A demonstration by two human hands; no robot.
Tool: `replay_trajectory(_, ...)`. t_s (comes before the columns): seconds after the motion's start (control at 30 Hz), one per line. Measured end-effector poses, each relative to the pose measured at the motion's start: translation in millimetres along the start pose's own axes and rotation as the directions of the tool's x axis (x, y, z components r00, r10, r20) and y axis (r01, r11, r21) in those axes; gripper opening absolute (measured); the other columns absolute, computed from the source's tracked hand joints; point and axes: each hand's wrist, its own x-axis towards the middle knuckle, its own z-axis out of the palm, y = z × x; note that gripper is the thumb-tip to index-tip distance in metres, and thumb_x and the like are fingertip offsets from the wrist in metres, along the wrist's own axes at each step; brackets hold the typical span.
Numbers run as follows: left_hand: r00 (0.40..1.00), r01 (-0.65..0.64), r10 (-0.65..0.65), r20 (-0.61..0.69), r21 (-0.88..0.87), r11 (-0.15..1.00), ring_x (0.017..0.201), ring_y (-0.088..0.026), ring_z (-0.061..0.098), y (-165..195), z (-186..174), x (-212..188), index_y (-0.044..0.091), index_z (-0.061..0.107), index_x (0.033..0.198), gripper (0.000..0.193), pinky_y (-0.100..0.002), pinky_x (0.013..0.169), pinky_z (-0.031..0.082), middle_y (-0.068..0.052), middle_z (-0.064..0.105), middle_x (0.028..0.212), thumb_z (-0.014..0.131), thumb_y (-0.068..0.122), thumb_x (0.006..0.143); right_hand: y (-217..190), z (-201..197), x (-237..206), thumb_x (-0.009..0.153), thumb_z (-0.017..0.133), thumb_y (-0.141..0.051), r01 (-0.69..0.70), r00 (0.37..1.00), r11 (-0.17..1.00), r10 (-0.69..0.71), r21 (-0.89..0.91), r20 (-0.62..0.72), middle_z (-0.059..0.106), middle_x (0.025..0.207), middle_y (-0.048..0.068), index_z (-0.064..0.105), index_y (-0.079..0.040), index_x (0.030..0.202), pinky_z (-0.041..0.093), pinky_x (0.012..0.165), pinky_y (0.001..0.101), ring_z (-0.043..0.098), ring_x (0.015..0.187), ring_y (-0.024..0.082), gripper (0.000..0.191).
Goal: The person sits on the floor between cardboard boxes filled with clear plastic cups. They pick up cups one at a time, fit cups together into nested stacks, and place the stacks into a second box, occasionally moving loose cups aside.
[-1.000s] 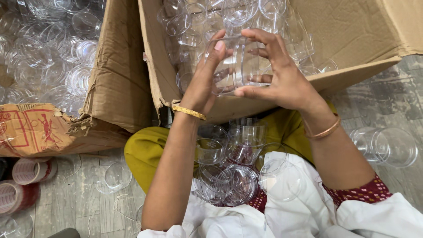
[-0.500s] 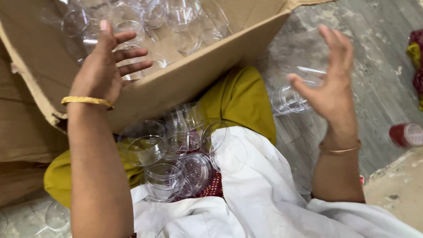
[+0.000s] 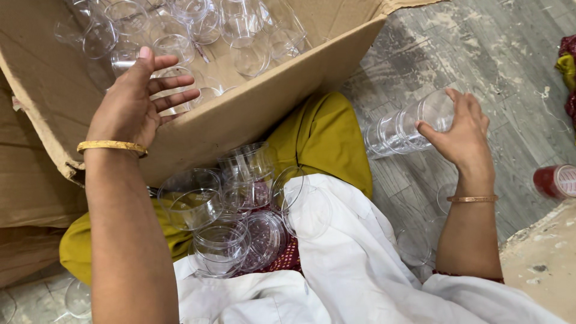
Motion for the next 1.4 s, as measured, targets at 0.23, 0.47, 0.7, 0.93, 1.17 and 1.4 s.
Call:
replay_trajectory(0.23,1.000,-0.004,0.004,-0.003,-0.006,1.000,0.108,-0.026,0.073,0,0,1,0.011,0.059,0.133,0.058,-0.041,0.094,0.059,-0.014,0.070,0.119,0.053,0.058,0.100,5,-2,3,0.083,0.087,-0.043,0.060,0.998,0.992,-0.056,0.111,-0.035,0.039,0.160,0.027,0.041,-0.011,0.159,0.031,0.120,0.0525,0.036,0.148,0.045,0.095)
replay_trajectory(0.47,1.000,0.003,-0.003,-0.001,-0.004,1.000,0.107,-0.025,0.073,0,0,0,0.011,0.058,0.134,0.057,-0.040,0.092,0.058,-0.013,0.071,0.120,0.053,0.057,0.100,25,-3,2,0.099,0.069,-0.033,-0.481,0.843,0.535,0.499,0.695,0.199,0.044,0.147,0.022,0.022,-0.021,0.160,0.056,0.088,0.0564,0.053,0.130,0.036,0.077)
replay_trajectory(0.7,1.000,0.012,-0.012,-0.021,0.007,1.000,0.108,-0.025,0.073,3,3,-1,0.011,0.056,0.136,0.058,-0.041,0.093,0.059,-0.013,0.070,0.121,0.053,0.056,0.100,40,12,5,0.101,0.064,-0.036,-0.496,0.856,0.348,0.349,0.795,0.381,0.057,0.136,0.016,0.041,-0.012,0.143,0.059,0.084,0.0585,0.066,0.107,0.035,0.054)
replay_trajectory(0.93,1.000,0.000,0.001,-0.016,0.015,1.000,0.107,-0.025,0.073,1,2,-1,0.011,0.055,0.136,0.059,-0.040,0.091,0.059,-0.013,0.070,0.121,0.052,0.057,0.099,38,10,7,0.101,0.066,-0.038,-0.492,0.861,0.337,0.322,0.803,0.392,0.059,0.133,0.014,0.048,-0.012,0.140,0.060,0.086,0.0569,0.064,0.111,0.032,0.051)
replay_trajectory(1.17,1.000,-0.001,0.001,-0.015,0.006,1.000,0.108,-0.024,0.073,1,2,-1,0.011,0.056,0.135,0.058,-0.041,0.093,0.059,-0.013,0.070,0.120,0.053,0.057,0.099,38,13,12,0.100,0.065,-0.038,-0.530,0.834,0.338,0.372,0.778,0.407,0.059,0.122,0.008,0.052,-0.013,0.139,0.059,0.087,0.0586,0.062,0.107,0.027,0.048)
replay_trajectory(1.4,1.000,-0.005,0.005,-0.002,-0.015,1.000,0.110,-0.027,0.073,1,3,-1,0.010,0.055,0.135,0.060,-0.043,0.096,0.061,-0.015,0.069,0.121,0.054,0.057,0.098,40,10,9,0.104,0.070,-0.029,-0.360,0.895,0.424,0.408,0.831,0.180,0.060,0.120,0.004,0.051,-0.011,0.141,0.056,0.090,0.0471,0.061,0.107,0.017,0.045)
